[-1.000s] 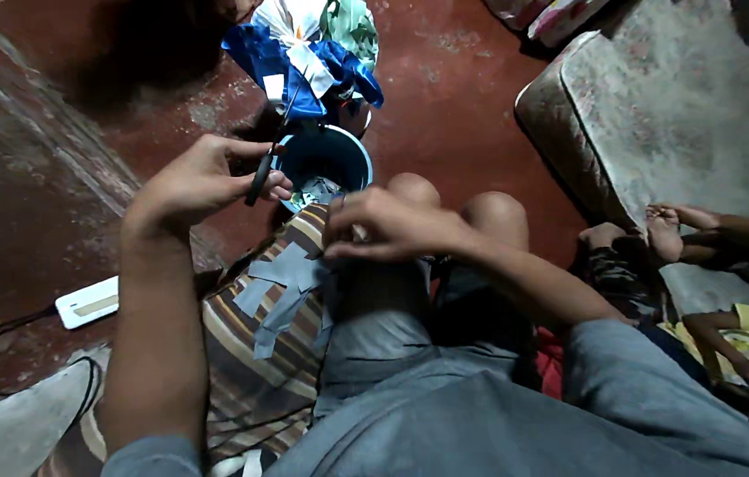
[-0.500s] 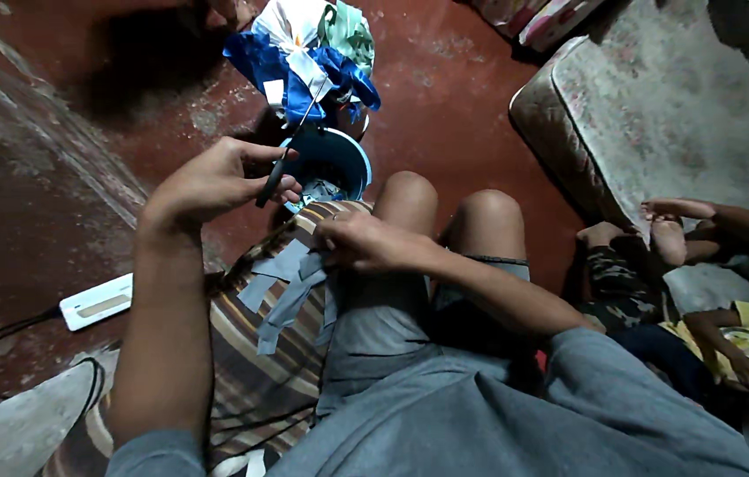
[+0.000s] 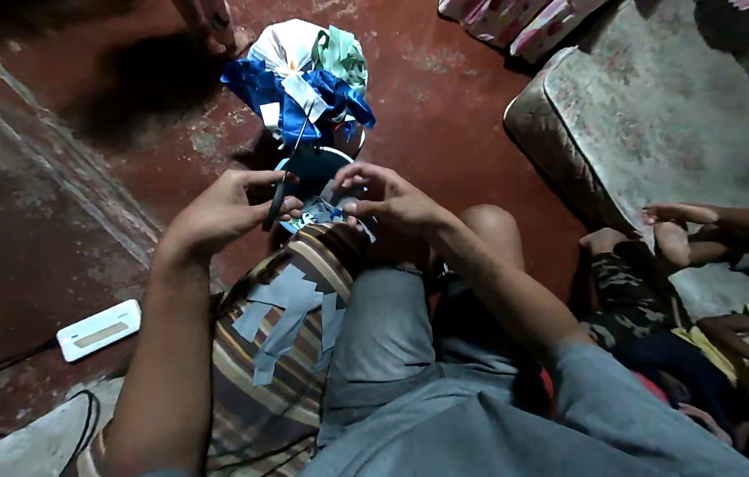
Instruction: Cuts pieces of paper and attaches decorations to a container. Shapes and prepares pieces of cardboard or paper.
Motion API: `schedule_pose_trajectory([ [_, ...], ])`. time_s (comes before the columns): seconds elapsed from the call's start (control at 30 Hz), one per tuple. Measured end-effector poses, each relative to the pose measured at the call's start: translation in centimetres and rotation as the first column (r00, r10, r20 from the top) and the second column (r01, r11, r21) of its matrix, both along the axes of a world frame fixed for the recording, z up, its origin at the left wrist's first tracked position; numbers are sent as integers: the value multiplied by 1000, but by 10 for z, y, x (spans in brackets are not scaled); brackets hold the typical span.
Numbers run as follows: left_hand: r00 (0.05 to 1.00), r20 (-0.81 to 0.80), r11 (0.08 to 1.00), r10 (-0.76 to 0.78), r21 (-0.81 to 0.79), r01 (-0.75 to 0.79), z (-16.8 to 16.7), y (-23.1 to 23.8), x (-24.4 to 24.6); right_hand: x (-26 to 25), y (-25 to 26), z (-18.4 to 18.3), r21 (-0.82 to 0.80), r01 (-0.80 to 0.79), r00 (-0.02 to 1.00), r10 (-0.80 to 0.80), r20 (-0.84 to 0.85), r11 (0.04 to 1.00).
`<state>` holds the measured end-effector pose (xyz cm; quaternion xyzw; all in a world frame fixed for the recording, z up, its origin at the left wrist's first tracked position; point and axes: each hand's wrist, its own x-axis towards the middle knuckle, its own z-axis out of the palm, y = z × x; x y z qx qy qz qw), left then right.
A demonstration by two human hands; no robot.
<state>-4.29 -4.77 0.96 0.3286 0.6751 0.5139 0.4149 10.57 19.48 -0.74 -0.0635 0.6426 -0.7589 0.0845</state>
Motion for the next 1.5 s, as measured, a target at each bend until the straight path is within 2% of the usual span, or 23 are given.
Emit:
schedule_pose_trajectory([
  [0.13, 999, -23, 999, -46, -9, 45, 2, -2, -1, 1, 6, 0, -3, 9, 999, -9, 45, 1000],
  [0.27, 985, -19, 984, -169, -55, 168, 7, -20, -9, 4, 9, 5, 29, 46, 998, -47, 45, 999],
  [0.4, 925, 20, 912, -379, -164, 377, 16, -41, -21, 5, 18, 8, 37, 119, 993, -119, -7, 992],
  [0.5, 894, 30, 877, -447, -184, 445, 13, -35, -17, 6, 20, 10, 28, 164, 986, -163, -34, 986],
  [0.83, 894, 28, 891, -447, -79, 448, -4, -16, -8, 5, 13, 6, 15, 158, 987, -158, 2, 987],
  [1.33, 896, 9, 895, -445, -13, 445, -3, -7, 2, 5, 8, 6, -120, 182, 982, -173, 80, 976],
  [1.5, 886, 74, 889, -457, 4, 458, -1, -5, 5, 6, 9, 7, -109, 175, 982, -165, 90, 979],
])
